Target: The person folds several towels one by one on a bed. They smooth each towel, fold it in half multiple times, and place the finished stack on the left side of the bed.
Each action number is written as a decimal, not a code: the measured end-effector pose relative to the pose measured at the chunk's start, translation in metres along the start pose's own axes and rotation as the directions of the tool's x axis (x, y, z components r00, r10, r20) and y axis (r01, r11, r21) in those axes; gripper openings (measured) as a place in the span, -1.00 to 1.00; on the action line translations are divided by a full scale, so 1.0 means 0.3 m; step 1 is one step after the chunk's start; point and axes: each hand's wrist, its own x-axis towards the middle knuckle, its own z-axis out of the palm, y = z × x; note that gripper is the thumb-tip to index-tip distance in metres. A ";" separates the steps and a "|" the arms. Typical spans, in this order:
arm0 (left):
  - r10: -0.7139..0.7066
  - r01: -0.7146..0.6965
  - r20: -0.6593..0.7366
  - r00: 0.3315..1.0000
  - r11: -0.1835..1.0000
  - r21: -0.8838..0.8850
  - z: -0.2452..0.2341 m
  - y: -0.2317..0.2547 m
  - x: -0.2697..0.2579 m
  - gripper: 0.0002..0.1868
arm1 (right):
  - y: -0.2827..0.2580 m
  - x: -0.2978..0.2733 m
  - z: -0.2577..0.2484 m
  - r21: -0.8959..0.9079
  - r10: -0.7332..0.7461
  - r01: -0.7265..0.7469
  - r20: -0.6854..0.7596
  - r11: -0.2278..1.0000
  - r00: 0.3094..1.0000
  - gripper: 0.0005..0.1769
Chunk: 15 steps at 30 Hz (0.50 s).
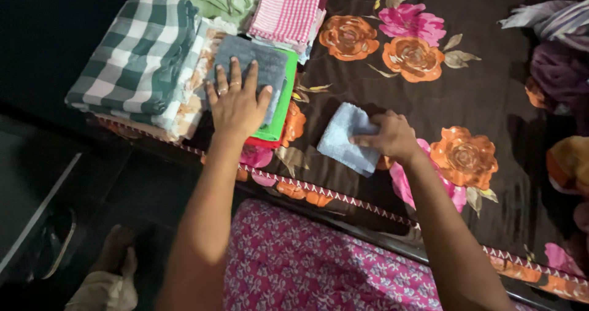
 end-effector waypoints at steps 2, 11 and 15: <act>-0.006 0.005 -0.011 1.000 0.999 -0.047 0.018 -0.006 -0.001 -0.24 | -0.011 0.014 -0.013 0.308 -0.015 -0.022 0.116 0.951 0.993 -0.32; 0.203 -0.233 -0.125 0.971 0.696 -0.679 -0.074 0.152 -0.100 -0.11 | -0.196 0.018 -0.141 0.898 -0.083 -0.085 0.133 0.432 0.988 -0.45; 0.229 -0.212 -0.135 0.964 0.354 -0.911 -0.060 0.239 -0.099 -0.08 | -0.252 0.015 -0.153 0.989 -0.215 0.014 0.018 0.147 0.976 -0.42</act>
